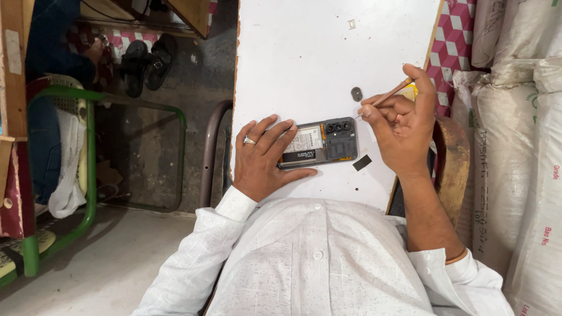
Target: The person uses a small screwdriver to unscrew and adjust components inside a disassembled smartphone placed on a white table. The person repeatedly rotates the screwdriver and repositions the phone while working on the internal parts.
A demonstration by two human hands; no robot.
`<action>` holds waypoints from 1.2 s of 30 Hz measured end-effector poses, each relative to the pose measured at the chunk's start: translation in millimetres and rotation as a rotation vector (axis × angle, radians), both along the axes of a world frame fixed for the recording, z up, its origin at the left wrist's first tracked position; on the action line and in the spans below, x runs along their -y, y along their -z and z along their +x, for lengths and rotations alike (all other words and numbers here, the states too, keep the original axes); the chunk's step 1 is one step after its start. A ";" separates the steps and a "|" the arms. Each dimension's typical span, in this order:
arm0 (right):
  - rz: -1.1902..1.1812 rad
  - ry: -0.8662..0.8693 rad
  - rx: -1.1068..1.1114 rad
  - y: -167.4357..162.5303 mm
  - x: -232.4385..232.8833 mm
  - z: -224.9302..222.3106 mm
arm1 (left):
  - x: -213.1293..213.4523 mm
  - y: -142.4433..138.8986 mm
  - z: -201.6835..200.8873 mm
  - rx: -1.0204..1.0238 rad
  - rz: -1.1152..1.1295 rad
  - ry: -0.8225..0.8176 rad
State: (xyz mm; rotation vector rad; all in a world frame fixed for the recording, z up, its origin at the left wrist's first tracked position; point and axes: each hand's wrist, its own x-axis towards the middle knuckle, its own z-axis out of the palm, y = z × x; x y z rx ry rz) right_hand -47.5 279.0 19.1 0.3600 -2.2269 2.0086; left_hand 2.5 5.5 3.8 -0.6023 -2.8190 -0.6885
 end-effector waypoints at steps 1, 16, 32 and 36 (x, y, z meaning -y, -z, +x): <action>0.028 -0.007 -0.021 1.5 0.2 0.5 | 0.0 -0.3 0.1 0.004 -0.017 -0.001; 0.216 0.012 -0.139 -2.2 6.6 2.2 | 0.1 -1.2 -1.5 -0.015 -0.040 0.002; 0.178 -0.010 -0.153 3.0 2.9 1.4 | 0.3 -0.8 -1.7 -0.011 -0.032 0.004; 0.225 -0.006 -0.175 1.6 4.2 1.0 | 0.3 -1.0 -1.6 -0.009 -0.025 0.002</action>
